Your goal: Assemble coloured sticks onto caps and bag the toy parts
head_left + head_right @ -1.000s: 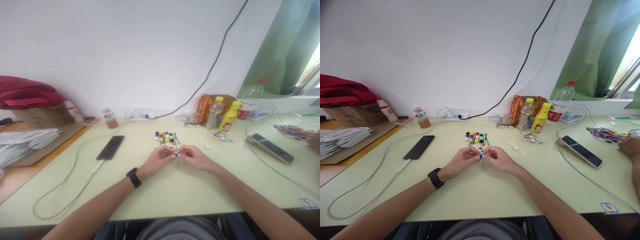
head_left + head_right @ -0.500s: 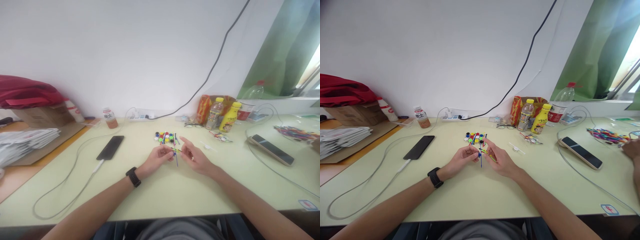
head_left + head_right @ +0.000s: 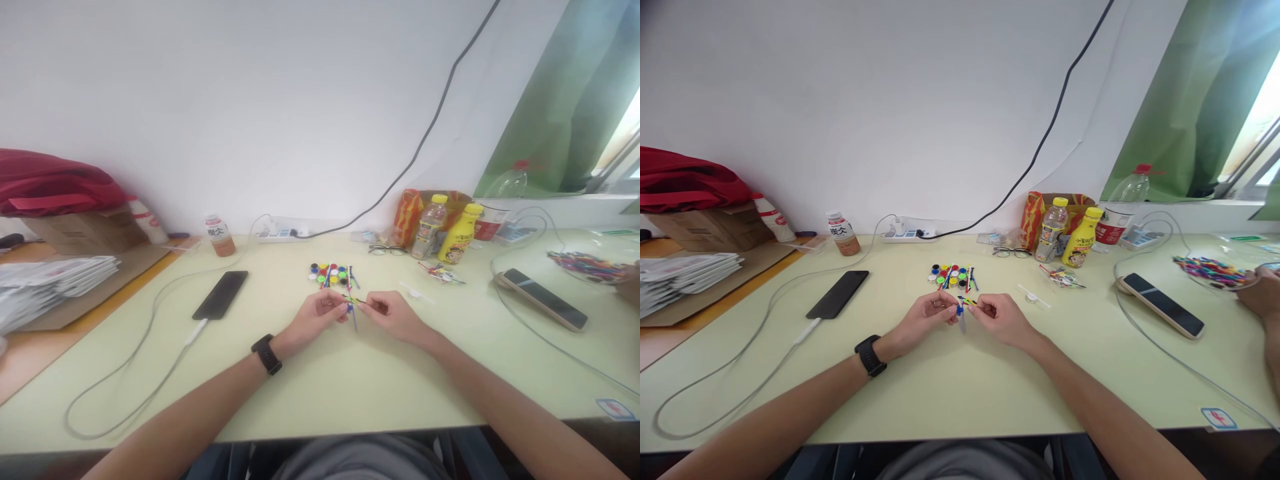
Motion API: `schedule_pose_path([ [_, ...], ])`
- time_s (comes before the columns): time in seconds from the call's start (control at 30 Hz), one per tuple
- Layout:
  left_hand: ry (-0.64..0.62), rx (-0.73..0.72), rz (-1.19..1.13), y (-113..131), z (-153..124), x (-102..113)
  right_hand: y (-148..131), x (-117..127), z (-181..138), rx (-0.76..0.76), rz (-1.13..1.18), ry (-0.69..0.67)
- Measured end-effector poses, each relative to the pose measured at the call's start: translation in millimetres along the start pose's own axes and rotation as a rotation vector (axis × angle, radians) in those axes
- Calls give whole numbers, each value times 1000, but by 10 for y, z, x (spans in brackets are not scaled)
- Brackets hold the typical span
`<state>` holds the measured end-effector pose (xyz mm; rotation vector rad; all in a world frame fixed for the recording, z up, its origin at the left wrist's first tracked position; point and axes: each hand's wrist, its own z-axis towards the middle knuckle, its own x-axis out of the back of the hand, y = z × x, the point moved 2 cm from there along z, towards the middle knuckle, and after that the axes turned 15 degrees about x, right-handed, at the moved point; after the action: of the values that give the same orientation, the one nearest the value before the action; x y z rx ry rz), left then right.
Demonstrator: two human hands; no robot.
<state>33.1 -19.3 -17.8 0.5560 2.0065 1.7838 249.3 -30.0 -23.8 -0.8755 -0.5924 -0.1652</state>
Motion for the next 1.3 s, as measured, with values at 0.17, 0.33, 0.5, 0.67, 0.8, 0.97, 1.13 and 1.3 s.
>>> schedule_pose_path([
  [0.17,-13,4,21,-4,-6,-6,21,4,-8,0,-26,-2],
  [0.33,-25,5,40,-21,0,-8,-5,11,-7,7,-25,-6],
  [0.5,-34,18,35,-26,0,-15,-5,9,-9,12,-18,-3],
  [0.67,-40,35,20,-19,-7,-27,14,-3,-13,12,-13,-20],
  [0.8,-39,35,17,-15,-10,-35,15,-6,-16,10,-4,-25],
  [0.97,-28,38,32,-24,0,-29,13,-9,-21,18,-7,-30],
  [1.13,-25,38,36,-33,8,-22,7,-11,-28,27,-10,-36],
  [1.3,-31,35,20,-25,2,-23,-87,-13,-49,92,50,-50],
])
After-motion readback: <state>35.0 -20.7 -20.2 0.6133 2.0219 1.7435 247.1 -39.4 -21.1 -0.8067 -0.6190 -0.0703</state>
